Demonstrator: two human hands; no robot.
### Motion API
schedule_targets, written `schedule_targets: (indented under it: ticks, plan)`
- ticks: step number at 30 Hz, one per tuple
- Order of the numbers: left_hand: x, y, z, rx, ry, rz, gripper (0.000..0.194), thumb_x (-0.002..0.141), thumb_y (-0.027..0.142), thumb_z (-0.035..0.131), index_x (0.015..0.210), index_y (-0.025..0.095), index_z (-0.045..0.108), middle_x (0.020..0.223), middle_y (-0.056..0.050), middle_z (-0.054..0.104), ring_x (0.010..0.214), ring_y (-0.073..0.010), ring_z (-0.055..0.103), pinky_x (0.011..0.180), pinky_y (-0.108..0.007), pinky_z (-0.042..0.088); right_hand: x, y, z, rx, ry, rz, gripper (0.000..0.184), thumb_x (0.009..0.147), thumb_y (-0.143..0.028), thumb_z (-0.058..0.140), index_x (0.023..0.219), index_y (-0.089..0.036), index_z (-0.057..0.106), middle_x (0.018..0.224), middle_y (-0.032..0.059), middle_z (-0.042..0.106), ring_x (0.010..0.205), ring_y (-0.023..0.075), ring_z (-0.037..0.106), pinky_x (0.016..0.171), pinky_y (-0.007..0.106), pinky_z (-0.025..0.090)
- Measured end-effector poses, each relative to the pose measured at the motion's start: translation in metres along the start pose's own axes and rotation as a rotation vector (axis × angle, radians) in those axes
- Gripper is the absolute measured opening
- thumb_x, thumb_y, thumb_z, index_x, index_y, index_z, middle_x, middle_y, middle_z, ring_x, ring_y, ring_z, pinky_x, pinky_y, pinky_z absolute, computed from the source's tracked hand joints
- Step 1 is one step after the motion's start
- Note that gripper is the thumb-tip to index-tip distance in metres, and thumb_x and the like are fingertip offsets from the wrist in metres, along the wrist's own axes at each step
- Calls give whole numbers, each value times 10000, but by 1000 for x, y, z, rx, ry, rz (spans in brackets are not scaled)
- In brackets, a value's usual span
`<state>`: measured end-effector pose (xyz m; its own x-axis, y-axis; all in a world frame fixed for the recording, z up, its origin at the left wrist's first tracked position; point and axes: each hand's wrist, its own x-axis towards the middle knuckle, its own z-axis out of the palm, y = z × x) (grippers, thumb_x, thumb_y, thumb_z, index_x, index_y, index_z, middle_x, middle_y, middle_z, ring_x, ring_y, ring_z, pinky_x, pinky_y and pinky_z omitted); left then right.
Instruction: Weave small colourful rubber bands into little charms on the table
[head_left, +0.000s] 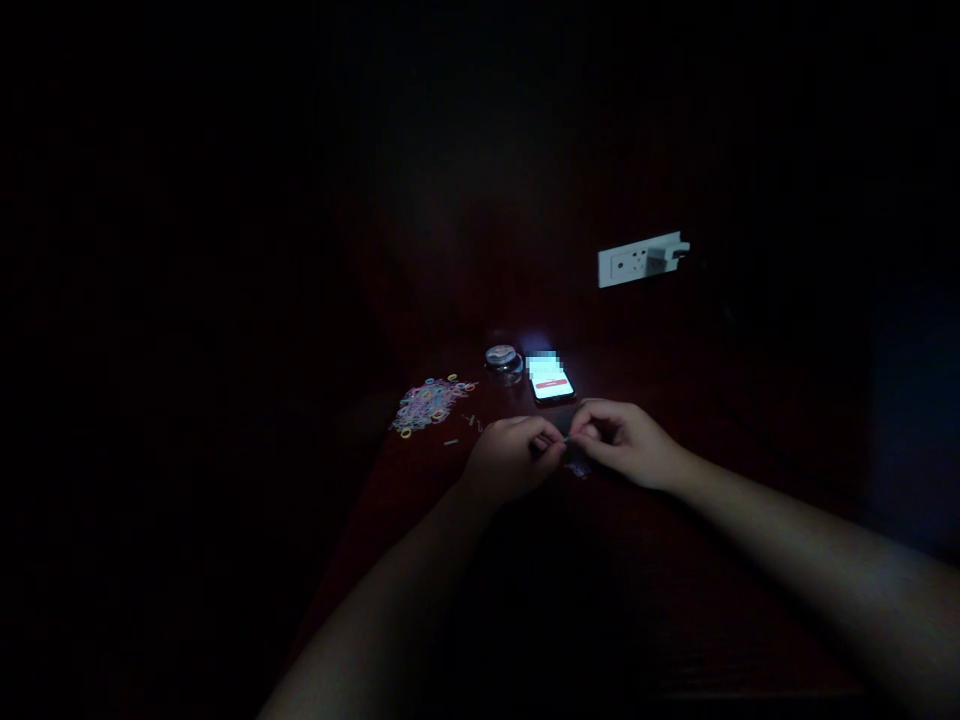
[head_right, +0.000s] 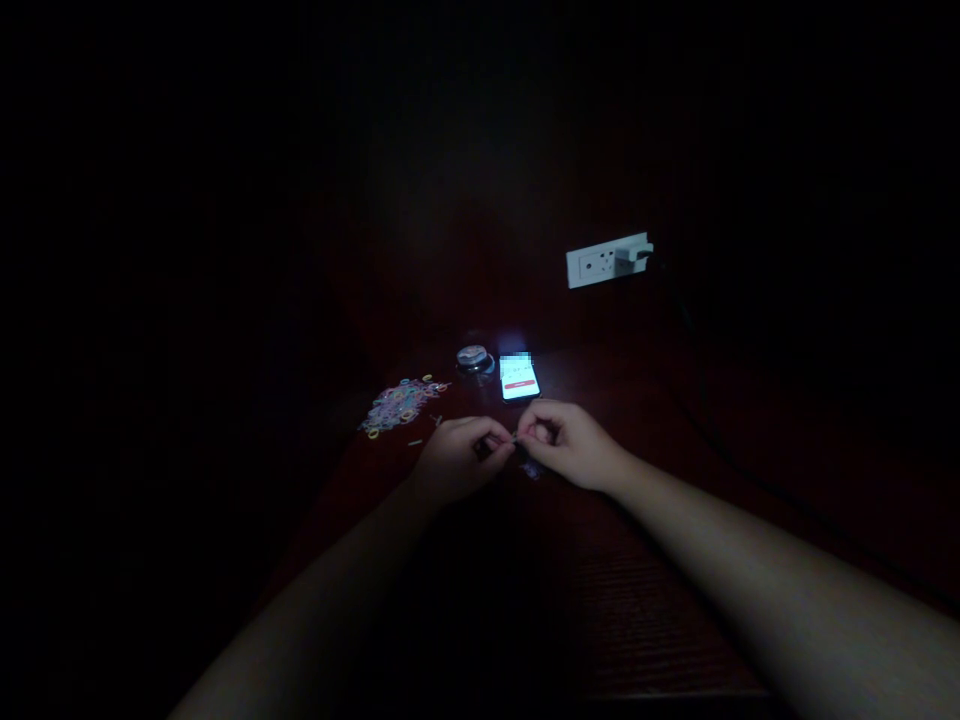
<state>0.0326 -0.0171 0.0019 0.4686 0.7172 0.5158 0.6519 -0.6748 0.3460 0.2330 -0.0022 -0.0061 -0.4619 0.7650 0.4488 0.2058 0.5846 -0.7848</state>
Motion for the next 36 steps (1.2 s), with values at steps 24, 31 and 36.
schedule_targets:
  ticks: [24,31,36]
  plan:
    - [-3,5,-6,-22,49,13,76,824,249,590,835,205,651,778,0,688,732,-128,620,661,-244,462,-1,2,-3,-133,-47,-14,177,849,-324,583,788,-160,612,661,0,534,585,111,467,538,230,394]
    - [-3,4,-6,-22,46,23,92,841,246,584,842,202,665,785,-3,696,724,-121,620,672,-238,463,-1,3,-4,-115,-81,4,135,829,-283,585,793,-154,602,651,-3,534,555,103,461,506,224,376]
    - [-3,2,-5,-35,46,21,112,853,266,585,854,205,679,797,5,702,723,-117,620,674,-236,463,-1,6,-4,-117,-69,-5,134,832,-282,575,794,-155,595,660,-4,534,571,105,465,520,224,383]
